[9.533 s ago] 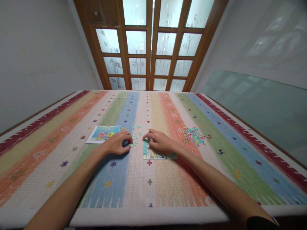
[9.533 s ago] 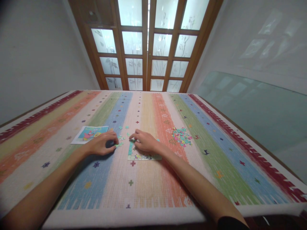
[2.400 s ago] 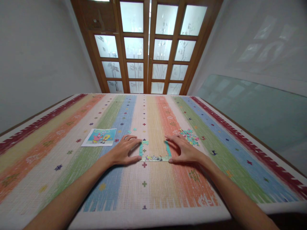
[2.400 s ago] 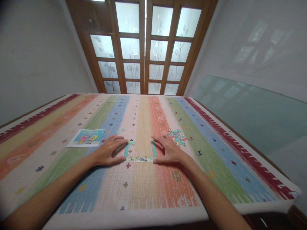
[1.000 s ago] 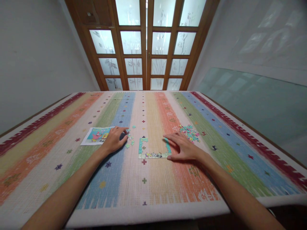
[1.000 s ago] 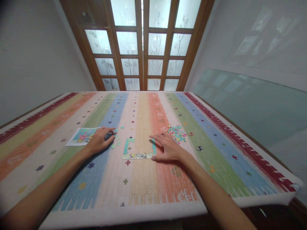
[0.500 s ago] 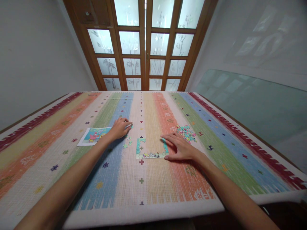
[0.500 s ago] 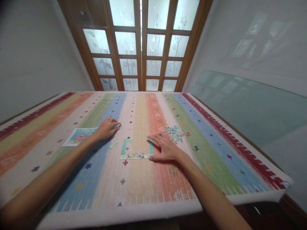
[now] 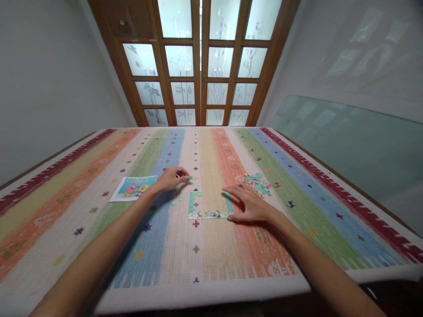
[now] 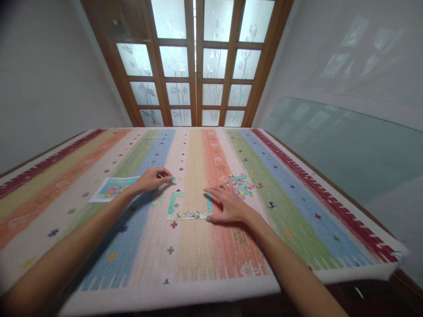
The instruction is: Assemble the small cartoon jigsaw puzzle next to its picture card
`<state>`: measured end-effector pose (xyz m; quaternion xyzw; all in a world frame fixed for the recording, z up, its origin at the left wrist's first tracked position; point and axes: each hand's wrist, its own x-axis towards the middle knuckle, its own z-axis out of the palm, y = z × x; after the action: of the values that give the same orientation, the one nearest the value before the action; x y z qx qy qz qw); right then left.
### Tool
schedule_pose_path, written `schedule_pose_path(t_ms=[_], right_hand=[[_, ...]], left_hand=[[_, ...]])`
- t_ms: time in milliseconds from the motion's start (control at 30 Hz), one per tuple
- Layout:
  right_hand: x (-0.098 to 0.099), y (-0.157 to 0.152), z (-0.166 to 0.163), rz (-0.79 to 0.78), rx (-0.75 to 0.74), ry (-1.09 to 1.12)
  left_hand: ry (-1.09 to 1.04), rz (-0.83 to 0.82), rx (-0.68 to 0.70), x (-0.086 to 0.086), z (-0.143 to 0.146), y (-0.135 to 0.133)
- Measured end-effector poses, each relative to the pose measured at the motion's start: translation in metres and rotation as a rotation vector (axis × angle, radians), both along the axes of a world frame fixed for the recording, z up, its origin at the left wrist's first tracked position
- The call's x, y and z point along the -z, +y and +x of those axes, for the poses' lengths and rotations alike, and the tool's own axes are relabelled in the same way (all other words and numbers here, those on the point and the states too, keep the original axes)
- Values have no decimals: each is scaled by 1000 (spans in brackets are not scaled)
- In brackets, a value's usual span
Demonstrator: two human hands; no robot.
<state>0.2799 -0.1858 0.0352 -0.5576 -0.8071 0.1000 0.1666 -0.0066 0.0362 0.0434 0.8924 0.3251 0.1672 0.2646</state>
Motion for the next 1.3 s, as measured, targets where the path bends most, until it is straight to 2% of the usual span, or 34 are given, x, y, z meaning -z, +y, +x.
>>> schedule_pose_path(t_ms=[133,267,500,733,867,1133,1300], right_hand=[[2,1,1,19,-3,11],[4,2,1,15,-3,10],[1,1,0,7,-15,15],[-2,0,-1,6,-23,29],[0,1,-1,19,-25,36],[0,1,0,17,-24,21],[-1,1,0,15,-18,2]], left_hand=[[-153,-226,37,2,3,-18],[-204,-289,100,6,6,-33],[-266,-182,119,11,16,-52],[-175,-66,94,10,28,-70],[-164,25,68,12,28,-72],[-147,87,60,12,27,-75],[-173,198,93,9,16,-72]])
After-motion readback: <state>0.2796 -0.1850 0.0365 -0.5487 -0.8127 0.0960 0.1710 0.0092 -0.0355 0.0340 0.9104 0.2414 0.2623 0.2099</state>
